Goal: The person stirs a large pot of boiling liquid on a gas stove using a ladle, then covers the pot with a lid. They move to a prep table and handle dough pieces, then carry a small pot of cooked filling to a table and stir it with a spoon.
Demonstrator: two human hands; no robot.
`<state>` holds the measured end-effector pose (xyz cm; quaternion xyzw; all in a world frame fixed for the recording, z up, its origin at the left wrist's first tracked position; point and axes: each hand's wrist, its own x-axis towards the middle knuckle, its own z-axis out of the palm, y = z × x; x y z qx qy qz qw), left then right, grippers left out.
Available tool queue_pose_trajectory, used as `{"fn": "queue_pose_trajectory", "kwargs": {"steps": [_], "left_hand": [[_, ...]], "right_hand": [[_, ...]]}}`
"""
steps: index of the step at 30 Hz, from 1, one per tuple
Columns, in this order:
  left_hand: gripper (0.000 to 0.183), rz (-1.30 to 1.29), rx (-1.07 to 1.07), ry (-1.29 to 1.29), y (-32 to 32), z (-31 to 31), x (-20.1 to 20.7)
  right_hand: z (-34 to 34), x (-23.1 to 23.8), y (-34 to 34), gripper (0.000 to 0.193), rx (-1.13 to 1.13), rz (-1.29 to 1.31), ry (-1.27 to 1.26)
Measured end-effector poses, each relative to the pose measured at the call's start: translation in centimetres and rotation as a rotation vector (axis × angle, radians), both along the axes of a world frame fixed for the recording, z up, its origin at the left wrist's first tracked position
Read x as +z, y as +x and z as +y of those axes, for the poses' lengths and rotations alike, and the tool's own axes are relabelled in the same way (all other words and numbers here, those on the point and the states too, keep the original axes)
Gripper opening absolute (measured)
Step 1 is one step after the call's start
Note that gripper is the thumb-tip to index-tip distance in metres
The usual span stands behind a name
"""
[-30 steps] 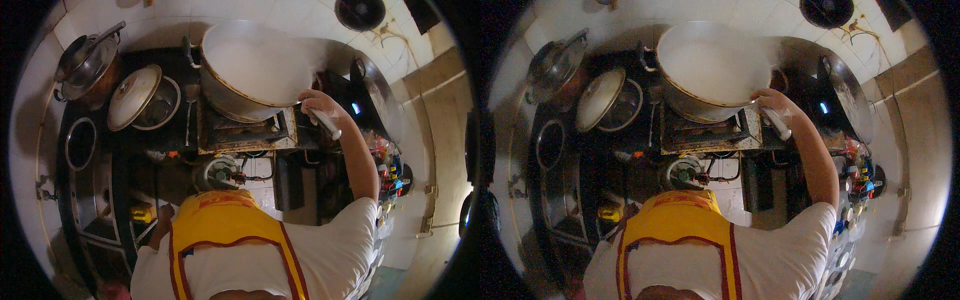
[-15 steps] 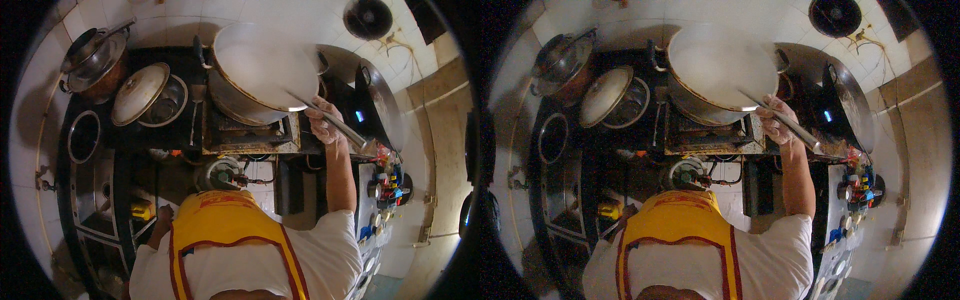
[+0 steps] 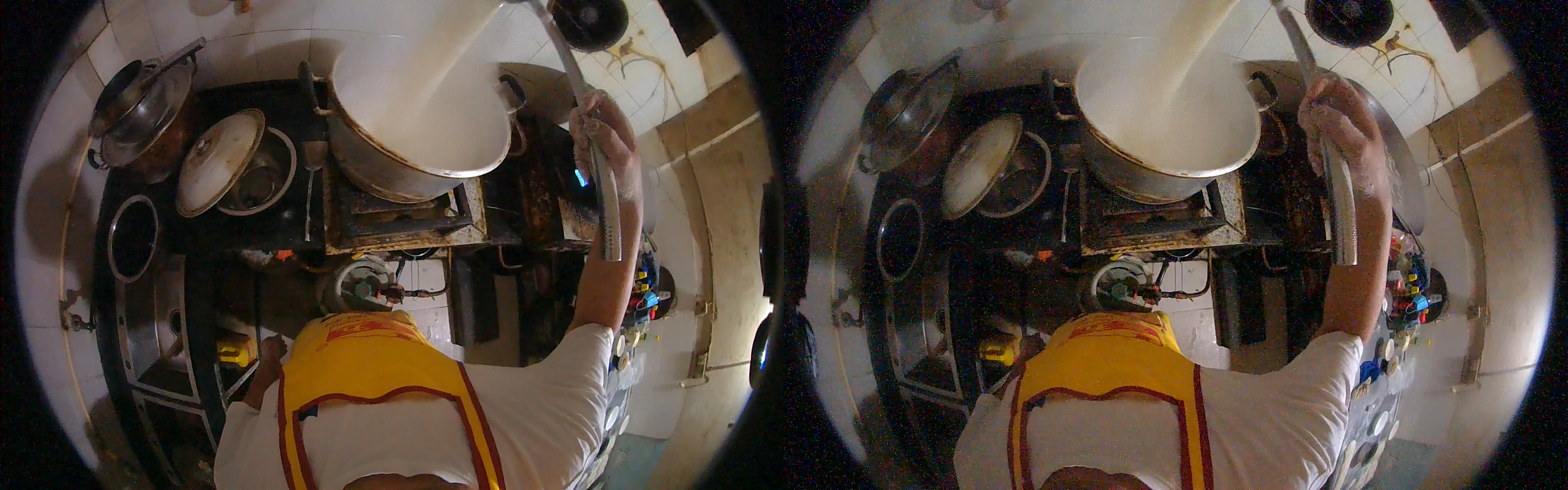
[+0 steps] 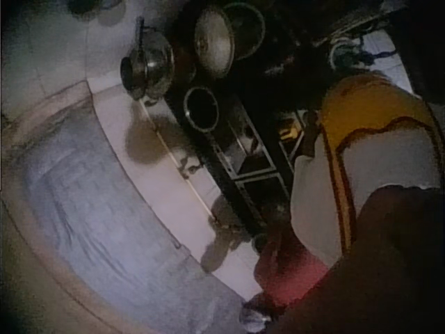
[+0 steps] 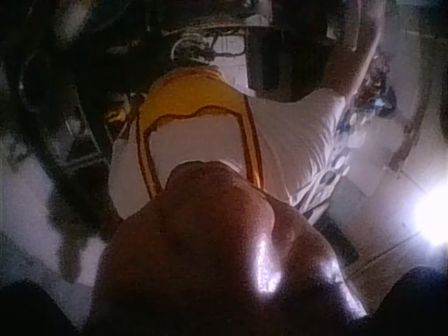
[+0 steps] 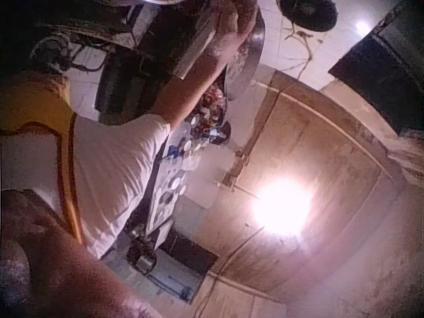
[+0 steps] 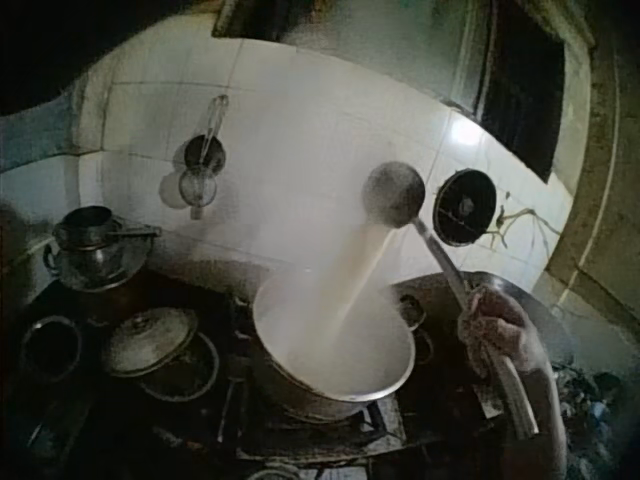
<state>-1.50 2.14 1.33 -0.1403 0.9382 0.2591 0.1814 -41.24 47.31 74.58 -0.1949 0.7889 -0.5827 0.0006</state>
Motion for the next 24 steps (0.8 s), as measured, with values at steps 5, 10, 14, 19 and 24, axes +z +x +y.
{"fn": "queue_pose_trajectory", "kwargs": {"steps": [5, 10, 14, 19, 24], "left_hand": [[0.02, -0.294, 0.934, 1.061, -0.2, -0.8, 0.5], [0.019, -0.337, 1.116, 1.05, -0.9, -0.1, -0.4], [0.017, -0.103, -0.337, -0.14, -0.4, -0.3, -1.0], [0.012, -0.372, 0.679, 1.158, 0.8, -0.6, -1.9], [0.012, -0.226, 0.209, 0.482, 1.7, -0.2, -2.4]], "right_hand": [[1.2, -1.1, -0.6, 0.023, -0.004, 0.056, 0.149], [2.1, -5.9, -2.0, 0.023, 0.079, 0.009, 0.34], [2.2, -10.0, -3.7, 0.025, 0.129, -0.108, 0.487], [2.4, -12.5, -5.8, 0.023, 0.103, -0.48, 0.465], [2.3, -15.7, -7.8, 0.023, 0.497, -0.978, -0.271]]}}
